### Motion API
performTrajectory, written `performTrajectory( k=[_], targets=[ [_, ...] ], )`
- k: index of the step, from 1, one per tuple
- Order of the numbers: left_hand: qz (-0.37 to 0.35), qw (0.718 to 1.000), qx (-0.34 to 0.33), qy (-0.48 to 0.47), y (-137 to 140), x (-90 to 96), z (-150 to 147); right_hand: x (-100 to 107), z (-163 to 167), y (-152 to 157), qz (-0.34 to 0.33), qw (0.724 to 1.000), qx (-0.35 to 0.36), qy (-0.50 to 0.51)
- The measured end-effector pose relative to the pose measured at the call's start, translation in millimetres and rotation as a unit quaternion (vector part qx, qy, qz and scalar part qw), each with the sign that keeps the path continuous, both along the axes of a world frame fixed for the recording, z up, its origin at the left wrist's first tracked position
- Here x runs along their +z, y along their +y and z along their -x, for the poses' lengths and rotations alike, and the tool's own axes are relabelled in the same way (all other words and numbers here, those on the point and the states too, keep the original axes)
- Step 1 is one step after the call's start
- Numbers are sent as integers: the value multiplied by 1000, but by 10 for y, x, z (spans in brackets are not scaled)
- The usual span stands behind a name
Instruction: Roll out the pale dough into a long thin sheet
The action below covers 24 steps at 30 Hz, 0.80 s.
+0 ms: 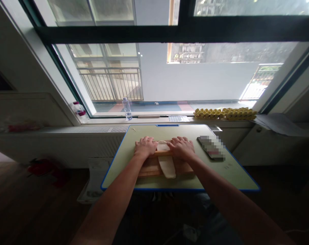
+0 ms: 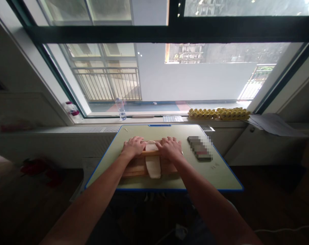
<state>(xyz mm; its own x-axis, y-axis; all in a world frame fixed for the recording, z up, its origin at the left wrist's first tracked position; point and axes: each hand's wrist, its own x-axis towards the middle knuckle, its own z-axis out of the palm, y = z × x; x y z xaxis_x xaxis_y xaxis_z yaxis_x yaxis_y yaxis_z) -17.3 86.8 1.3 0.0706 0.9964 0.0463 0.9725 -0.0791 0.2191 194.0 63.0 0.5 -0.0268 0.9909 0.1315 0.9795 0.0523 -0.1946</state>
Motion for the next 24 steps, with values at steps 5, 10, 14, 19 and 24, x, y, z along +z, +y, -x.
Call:
performTrajectory(
  k=[5,10,14,19,24],
  targets=[
    [6,1000,8,-13,180,-8,10,12,12,245,38,999,-15,17],
    [-15,1000,23,-15,314,-11,3,20,37,392,5,999,-25,34],
    [-30,999,29,-1,384,-3,-8,36,42,444,7,999,-25,38],
    [-42,999,19,5,476,-16,-12,58,45,528,7,999,-29,35],
    [-34,999,-2,-10,500,-38,1,78,74,523,0,999,-24,27]
  ],
)
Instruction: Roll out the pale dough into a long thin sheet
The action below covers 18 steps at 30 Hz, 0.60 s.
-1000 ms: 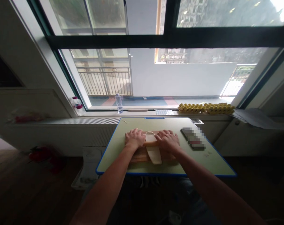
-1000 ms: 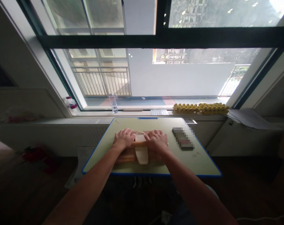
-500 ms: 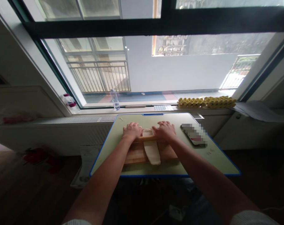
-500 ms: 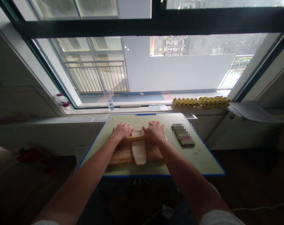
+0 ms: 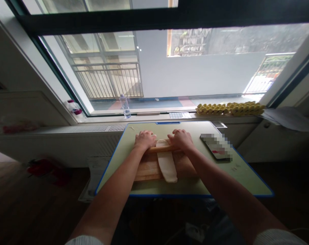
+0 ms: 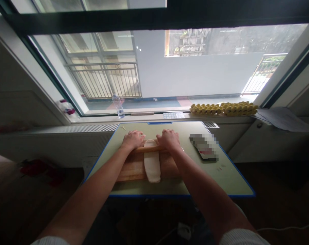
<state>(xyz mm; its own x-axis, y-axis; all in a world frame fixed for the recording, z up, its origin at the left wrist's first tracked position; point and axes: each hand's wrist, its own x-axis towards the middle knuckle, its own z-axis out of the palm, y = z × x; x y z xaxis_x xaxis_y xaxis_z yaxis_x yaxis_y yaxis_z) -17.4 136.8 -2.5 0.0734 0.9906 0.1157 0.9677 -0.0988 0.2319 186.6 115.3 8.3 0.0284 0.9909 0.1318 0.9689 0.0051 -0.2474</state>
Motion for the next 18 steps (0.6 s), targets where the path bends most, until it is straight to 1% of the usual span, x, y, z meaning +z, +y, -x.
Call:
performTrajectory(
  k=[4,6,8,9,13,15,18],
  targets=[
    [-17,996,-81,-34,-92,9,4,-27,5,-243,-38,999,38,-5],
    [-16,989,-130,-65,-144,24,1,-64,-29,-412,-59,993,103,-5],
    [3,983,-157,-93,-174,47,-6,-112,-90,-562,-82,984,156,16],
    [17,983,-156,-100,-178,61,-11,-136,-126,-621,-91,983,161,23],
    [74,983,-111,-128,-121,123,-45,-207,-239,-746,-117,973,196,24],
    [90,974,-116,-172,-68,159,-69,-219,-257,-764,-123,969,215,22],
    [101,955,-141,-241,22,225,-97,-225,-254,-763,-119,967,223,20]
  ],
)
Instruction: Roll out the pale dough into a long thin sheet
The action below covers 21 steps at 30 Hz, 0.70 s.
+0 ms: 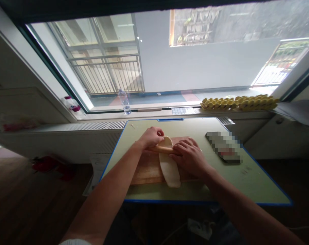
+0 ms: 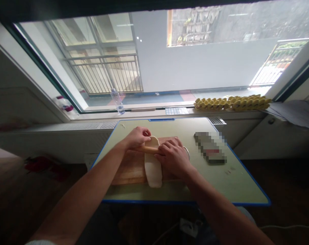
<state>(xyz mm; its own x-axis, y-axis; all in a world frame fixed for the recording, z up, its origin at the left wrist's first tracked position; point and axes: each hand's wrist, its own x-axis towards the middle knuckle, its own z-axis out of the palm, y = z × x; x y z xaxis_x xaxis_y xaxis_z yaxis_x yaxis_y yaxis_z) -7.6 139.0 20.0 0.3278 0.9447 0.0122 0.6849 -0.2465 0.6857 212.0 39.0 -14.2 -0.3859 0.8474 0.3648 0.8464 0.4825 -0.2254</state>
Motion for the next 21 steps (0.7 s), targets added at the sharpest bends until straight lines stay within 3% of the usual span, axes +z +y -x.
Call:
performTrajectory(
  k=[6,15,18,21],
  targets=[
    [-48,998,-19,-40,159,123,-41,-31,-26,47,20,999,-26,8],
    [-54,989,2,-141,146,298,-53,-52,-26,44,25,998,-62,23],
    [-89,985,28,-142,287,216,-42,-65,-21,49,22,998,-63,15],
    [-94,989,65,-93,488,8,-42,-83,-16,56,12,998,-57,11]
  ],
)
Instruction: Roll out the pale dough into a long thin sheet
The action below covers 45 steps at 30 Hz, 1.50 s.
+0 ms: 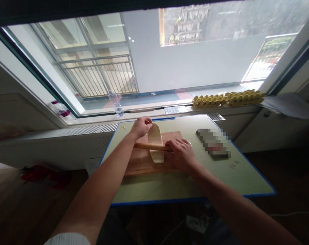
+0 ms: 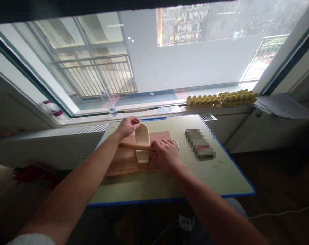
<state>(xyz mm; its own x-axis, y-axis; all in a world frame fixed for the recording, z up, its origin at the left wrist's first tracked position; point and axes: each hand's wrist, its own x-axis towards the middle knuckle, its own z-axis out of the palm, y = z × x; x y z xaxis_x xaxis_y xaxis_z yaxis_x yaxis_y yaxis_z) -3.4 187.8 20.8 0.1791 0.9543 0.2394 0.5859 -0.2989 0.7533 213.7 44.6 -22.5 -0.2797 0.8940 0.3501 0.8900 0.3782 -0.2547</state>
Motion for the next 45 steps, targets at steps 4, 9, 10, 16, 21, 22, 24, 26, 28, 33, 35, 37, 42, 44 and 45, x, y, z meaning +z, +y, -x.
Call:
performTrajectory(
  k=[4,9,10,16,21,22,24,26,28,33,35,37,42,44,45],
  targets=[
    [50,995,25,81,153,-225,-1,-10,5,-3,-16,1000,3,-6],
    [90,983,29,159,124,-198,6,-29,-4,-7,-38,999,6,8],
    [96,980,31,173,110,-178,10,-35,-6,-6,-43,999,8,12],
    [97,973,21,209,87,-138,53,-69,-13,-6,-63,997,23,30],
    [87,980,8,178,133,-158,-4,-71,-3,-10,-74,997,29,25],
    [86,981,4,174,142,-163,-31,-68,-2,-12,-76,996,31,23],
    [79,982,-3,172,151,-172,-87,-59,0,-17,-78,996,36,19],
    [69,982,-2,178,142,-168,-128,-51,0,-21,-79,996,38,16],
    [64,979,8,192,105,-146,-139,-45,-1,-23,-75,996,37,16],
    [63,973,32,220,-87,-54,-17,-59,-8,-8,-76,996,36,28],
    [64,974,25,217,-169,-42,57,-71,-17,2,-80,995,37,37],
    [75,973,22,215,-230,-48,122,-77,-27,7,-80,995,38,43],
    [77,969,42,232,-285,-94,259,-57,-36,-6,-77,995,40,53],
    [76,966,44,241,-265,-114,300,-46,-27,-16,-79,995,37,58],
    [79,966,39,243,-245,-125,309,-41,-21,-21,-79,995,36,58]
  ],
)
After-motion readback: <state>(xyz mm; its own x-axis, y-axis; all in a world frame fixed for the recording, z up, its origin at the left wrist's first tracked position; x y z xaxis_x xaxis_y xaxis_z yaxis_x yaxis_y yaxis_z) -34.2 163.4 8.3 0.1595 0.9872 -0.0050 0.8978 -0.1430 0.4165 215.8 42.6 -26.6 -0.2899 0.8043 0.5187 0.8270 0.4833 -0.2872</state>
